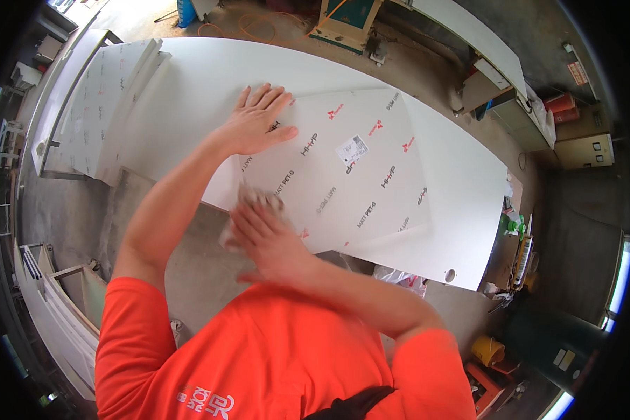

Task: The person wipes the surfaces and edges of white panels using a cloth, applies liquid from a bottle to the cloth, and stacks the panels.

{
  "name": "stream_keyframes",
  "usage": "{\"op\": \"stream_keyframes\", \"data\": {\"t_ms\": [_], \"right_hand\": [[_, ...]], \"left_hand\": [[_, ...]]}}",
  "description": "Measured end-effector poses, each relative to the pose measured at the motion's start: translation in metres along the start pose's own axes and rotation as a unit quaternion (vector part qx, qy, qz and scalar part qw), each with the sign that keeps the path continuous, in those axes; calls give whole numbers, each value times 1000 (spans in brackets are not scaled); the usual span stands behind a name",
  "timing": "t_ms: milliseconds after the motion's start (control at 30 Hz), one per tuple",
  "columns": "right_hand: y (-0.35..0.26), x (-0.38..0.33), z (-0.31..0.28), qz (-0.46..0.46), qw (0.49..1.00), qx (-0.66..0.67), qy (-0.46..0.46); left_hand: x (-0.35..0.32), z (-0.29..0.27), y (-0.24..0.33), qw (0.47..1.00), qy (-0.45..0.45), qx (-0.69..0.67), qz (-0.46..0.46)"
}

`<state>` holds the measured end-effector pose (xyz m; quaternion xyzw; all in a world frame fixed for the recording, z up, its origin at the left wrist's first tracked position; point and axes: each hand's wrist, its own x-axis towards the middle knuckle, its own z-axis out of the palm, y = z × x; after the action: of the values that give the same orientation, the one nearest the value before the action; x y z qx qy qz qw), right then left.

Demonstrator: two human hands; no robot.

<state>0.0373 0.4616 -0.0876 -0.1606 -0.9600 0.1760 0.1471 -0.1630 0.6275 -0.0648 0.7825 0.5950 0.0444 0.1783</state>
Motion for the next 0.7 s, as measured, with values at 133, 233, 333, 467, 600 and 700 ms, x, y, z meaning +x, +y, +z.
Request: {"op": "stream_keyframes", "data": {"t_ms": [133,233,333,467,600,700], "right_hand": [[-2,-98,-43,67,991,19,-114],[44,-175,-64,209,973,-73,-59],[92,-203,-84,326,929,-153,82],[32,-144,-56,231,962,-134,60],[17,-148,-50,252,966,-26,38],[78,-199,-91,424,891,-138,81]], "left_hand": [[-10,16,2,998,60,12,1],[-11,17,0,996,84,15,-1],[-11,18,2,995,99,17,3],[-11,12,9,995,96,-2,-18],[-27,8,14,995,95,5,-7],[-37,13,11,994,105,6,-10]]}}
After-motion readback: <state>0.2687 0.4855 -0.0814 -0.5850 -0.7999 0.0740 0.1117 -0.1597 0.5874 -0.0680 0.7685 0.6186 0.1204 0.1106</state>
